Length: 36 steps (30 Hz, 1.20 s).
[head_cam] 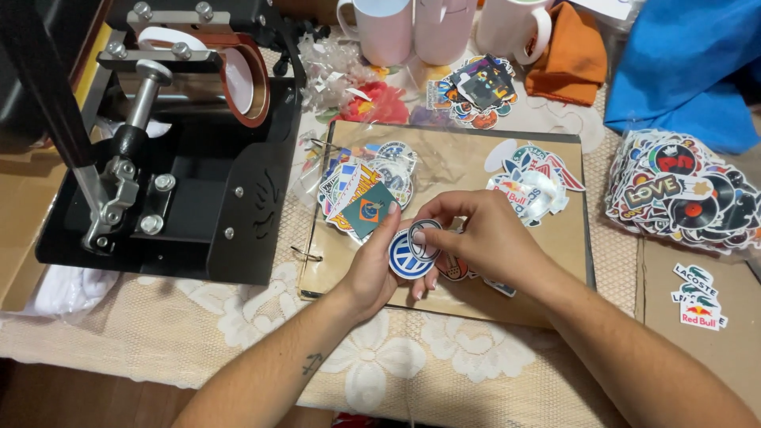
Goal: The person is selecting various stickers from a pile and arranging them onto a board.
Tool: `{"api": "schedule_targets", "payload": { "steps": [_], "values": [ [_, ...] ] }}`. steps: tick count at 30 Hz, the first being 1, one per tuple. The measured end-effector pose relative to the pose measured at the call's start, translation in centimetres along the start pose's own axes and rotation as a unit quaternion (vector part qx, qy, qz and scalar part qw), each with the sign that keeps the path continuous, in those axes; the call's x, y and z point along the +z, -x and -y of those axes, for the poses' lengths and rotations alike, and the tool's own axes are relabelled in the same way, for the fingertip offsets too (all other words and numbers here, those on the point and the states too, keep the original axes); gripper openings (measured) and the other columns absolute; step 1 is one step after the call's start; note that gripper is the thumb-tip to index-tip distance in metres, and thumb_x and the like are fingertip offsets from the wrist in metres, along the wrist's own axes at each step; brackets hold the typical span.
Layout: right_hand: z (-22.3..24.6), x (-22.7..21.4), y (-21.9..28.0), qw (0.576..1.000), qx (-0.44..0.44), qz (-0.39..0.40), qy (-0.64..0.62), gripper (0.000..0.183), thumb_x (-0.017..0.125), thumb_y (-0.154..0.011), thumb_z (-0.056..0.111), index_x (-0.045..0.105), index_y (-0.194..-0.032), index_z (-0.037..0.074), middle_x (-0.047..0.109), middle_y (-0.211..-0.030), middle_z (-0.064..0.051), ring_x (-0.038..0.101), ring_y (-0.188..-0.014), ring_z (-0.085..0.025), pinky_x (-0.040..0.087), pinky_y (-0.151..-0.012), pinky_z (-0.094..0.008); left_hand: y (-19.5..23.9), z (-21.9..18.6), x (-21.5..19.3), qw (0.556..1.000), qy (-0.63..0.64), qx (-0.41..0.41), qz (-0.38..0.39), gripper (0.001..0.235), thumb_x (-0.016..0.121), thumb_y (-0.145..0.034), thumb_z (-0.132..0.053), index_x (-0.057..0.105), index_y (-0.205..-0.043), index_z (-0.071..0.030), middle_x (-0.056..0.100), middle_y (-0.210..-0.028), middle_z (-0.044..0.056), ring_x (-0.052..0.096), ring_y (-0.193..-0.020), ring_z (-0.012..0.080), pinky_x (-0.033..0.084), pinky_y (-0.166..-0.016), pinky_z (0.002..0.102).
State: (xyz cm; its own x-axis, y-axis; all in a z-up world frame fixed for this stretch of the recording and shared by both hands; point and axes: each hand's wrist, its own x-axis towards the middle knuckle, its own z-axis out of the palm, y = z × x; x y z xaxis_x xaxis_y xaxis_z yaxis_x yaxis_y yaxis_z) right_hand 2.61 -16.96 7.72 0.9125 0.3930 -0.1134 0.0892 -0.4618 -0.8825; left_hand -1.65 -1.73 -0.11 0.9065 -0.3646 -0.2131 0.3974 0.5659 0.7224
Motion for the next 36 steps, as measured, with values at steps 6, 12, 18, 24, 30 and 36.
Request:
{"api": "schedule_targets", "payload": {
  "steps": [6,12,18,24,30,36],
  "values": [
    [-0.5,-0.3,-0.3,0.998,-0.048,-0.031,0.014,0.019,0.083,-0.073,0.006,0.082,-0.092,0.01,0.076,-0.083,-0.013,0.063,-0.065,-0.021,0.05,-0.056,-0.031,-0.2,0.2,-0.5,1.0,-0.013,-0.004,0.003,0.07,0.023,-0.108,-0.053,0.055,-0.123,0.008,0.063,-0.08,0.024,0.065,-0.053,0.0261,0.052,-0.031,0.024],
    [0.7,-5.2,0.0,0.983,-0.036,-0.073,-0.165,0.023,0.076,-0.082,0.001,0.071,-0.104,0.003,0.075,-0.088,-0.015,0.07,-0.076,-0.021,0.056,-0.068,-0.029,0.1,-0.9,-0.6,0.999,0.03,-0.024,0.016,0.056,0.034,-0.106,-0.043,0.062,-0.104,0.005,0.065,-0.079,0.025,0.061,-0.053,0.0243,0.043,-0.034,0.025],
    [0.3,-10.4,1.7,0.96,-0.075,-0.196,-0.184,0.028,0.079,-0.085,0.006,0.062,-0.106,0.011,0.07,-0.089,-0.003,0.063,-0.068,-0.003,0.044,-0.052,-0.011,0.5,-1.9,-0.1,0.997,0.063,-0.043,0.026,0.042,0.039,-0.103,-0.031,0.061,-0.099,0.004,0.064,-0.082,0.023,0.059,-0.056,0.0236,0.039,-0.037,0.025],
    [0.3,-12.5,3.4,0.982,-0.052,-0.158,-0.087,0.023,0.076,-0.086,-0.004,0.063,-0.104,-0.002,0.072,-0.09,-0.016,0.067,-0.072,-0.014,0.049,-0.054,-0.019,0.3,-1.8,-0.3,0.995,0.084,-0.051,0.001,0.043,0.038,-0.103,-0.035,0.06,-0.094,0.001,0.061,-0.08,0.023,0.055,-0.051,0.0236,0.035,-0.033,0.025],
    [-5.1,-12.5,4.0,0.98,0.171,0.001,0.104,0.021,0.09,-0.074,0.008,0.084,-0.094,0.009,0.069,-0.067,-0.004,0.054,-0.059,-0.012,0.038,-0.057,-0.025,0.1,-1.7,-0.7,0.995,0.078,-0.063,-0.022,0.045,0.038,-0.101,-0.038,0.061,-0.091,-0.001,0.061,-0.077,0.022,0.053,-0.042,0.0246,0.029,-0.029,0.028],
    [-5.8,-11.7,4.2,0.949,0.152,-0.048,0.271,0.034,0.09,-0.071,0.033,0.078,-0.099,0.019,0.073,-0.084,0.002,0.063,-0.075,-0.014,0.044,-0.069,-0.03,0.1,-1.8,-0.7,0.995,0.071,-0.061,-0.022,0.043,0.037,-0.1,-0.036,0.06,-0.091,-0.001,0.061,-0.076,0.021,0.05,-0.044,0.0228,0.028,-0.031,0.028]
  ]
}}
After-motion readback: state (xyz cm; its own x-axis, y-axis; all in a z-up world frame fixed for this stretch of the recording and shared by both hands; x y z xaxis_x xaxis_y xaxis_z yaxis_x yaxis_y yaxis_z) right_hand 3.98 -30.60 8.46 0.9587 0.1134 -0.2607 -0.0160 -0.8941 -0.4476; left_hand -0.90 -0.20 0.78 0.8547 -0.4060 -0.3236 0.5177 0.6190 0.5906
